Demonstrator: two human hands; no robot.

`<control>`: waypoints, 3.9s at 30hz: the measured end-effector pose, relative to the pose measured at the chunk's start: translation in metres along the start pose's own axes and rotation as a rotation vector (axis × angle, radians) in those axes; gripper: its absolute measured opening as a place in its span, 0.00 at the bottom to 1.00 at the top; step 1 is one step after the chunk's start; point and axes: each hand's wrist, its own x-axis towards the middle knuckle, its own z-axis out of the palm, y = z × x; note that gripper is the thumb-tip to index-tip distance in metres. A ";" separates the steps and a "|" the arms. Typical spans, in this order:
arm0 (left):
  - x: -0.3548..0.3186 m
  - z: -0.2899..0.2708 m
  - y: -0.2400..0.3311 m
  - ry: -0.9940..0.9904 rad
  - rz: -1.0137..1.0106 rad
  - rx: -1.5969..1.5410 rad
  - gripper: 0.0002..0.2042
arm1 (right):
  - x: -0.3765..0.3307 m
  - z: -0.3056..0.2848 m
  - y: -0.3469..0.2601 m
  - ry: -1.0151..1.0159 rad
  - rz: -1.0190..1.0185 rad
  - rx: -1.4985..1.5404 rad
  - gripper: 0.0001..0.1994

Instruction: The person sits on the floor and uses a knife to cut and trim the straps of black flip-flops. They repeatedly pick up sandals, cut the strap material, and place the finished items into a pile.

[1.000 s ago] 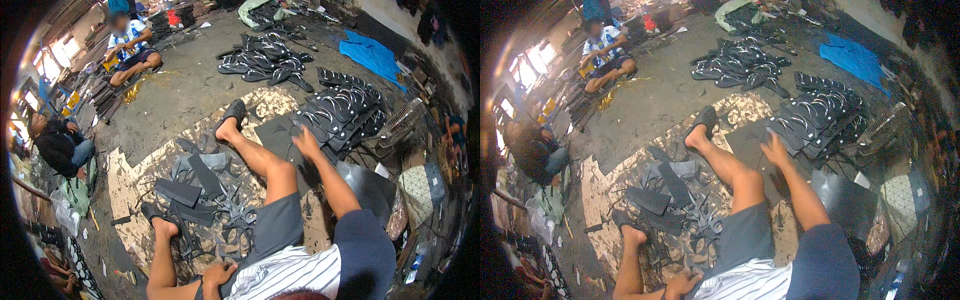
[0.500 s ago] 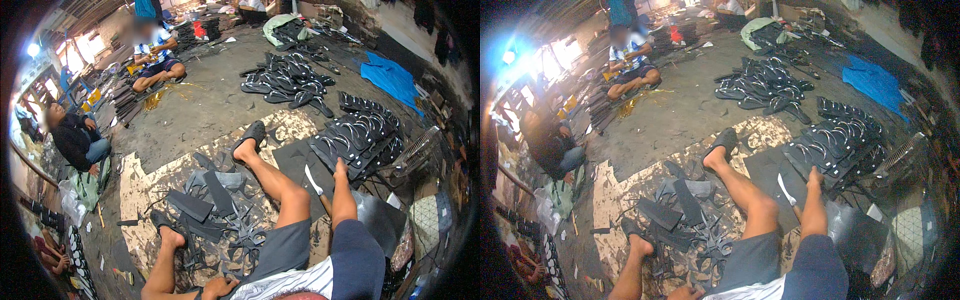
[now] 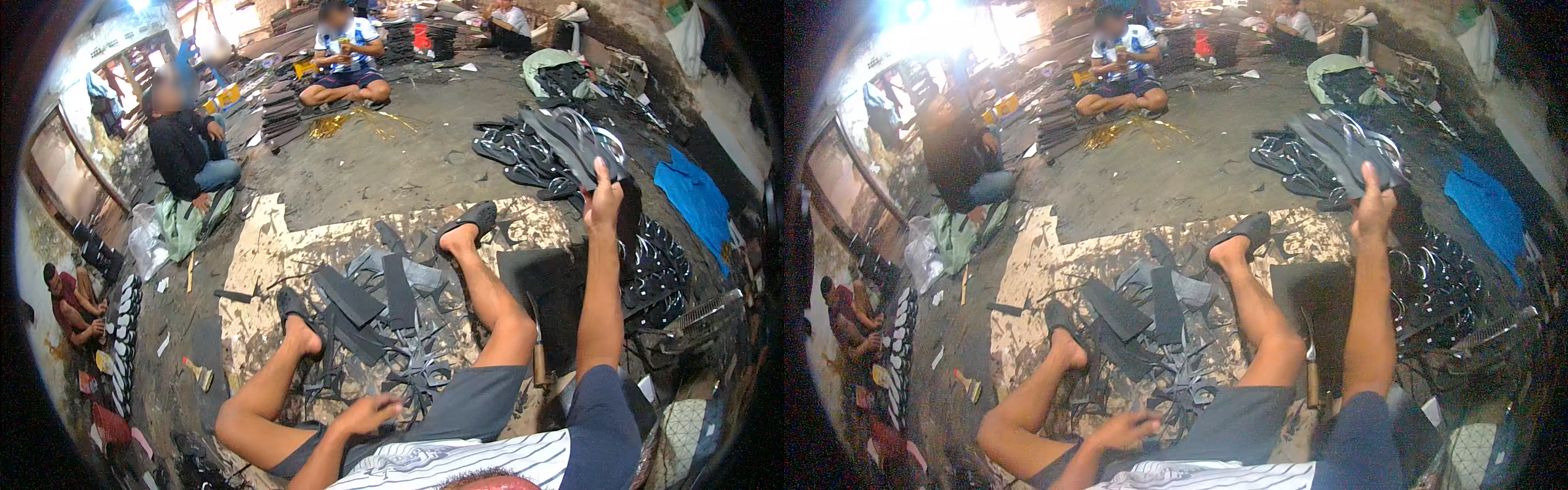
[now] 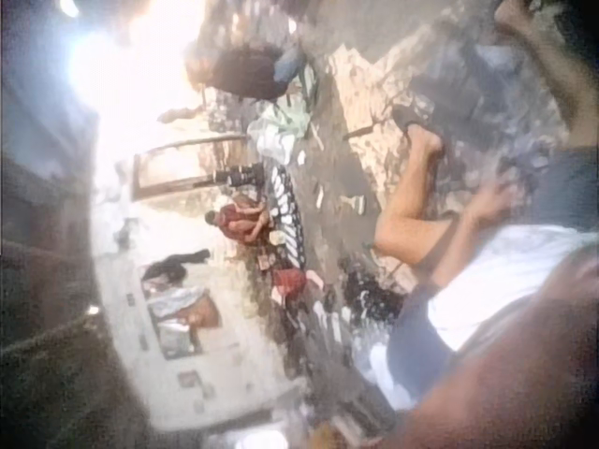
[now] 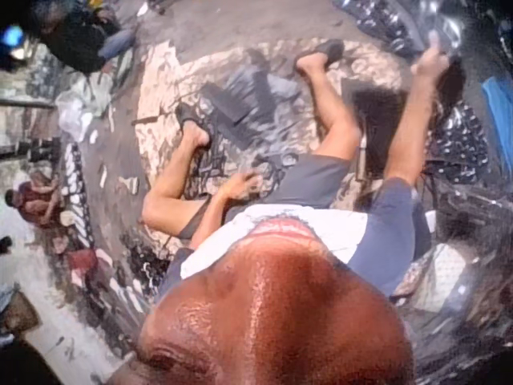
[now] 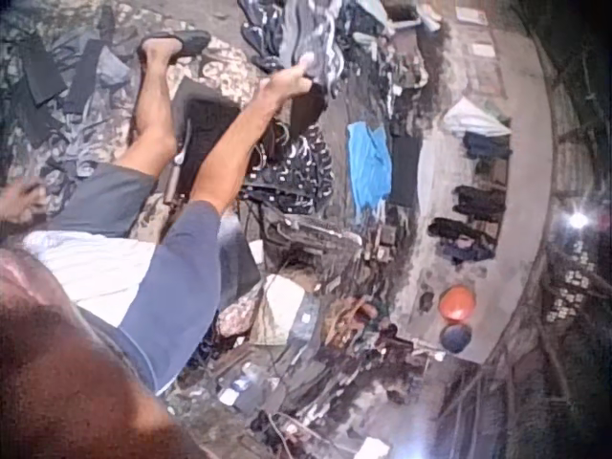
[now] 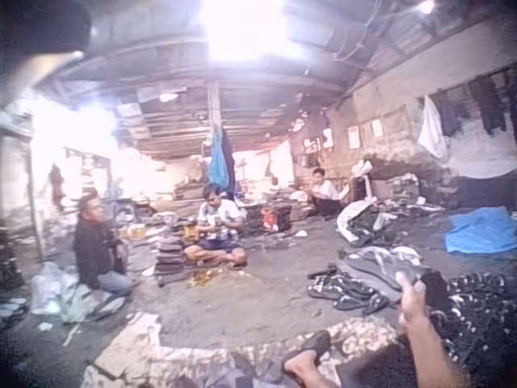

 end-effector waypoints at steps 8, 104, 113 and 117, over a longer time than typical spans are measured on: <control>0.056 -0.058 0.071 0.254 0.598 -1.302 0.41 | -0.214 0.048 0.018 -0.409 0.667 0.232 0.13; 0.005 -0.136 0.035 1.177 0.535 -1.445 0.35 | -0.346 0.047 0.212 -0.504 1.109 0.116 0.19; -0.001 -0.095 0.089 0.317 0.807 -1.671 0.28 | -0.195 -0.019 0.094 -0.294 0.507 0.305 0.22; 0.065 -0.067 0.044 0.251 0.159 -1.426 0.20 | -0.166 -0.070 0.101 -0.107 0.379 -0.005 0.25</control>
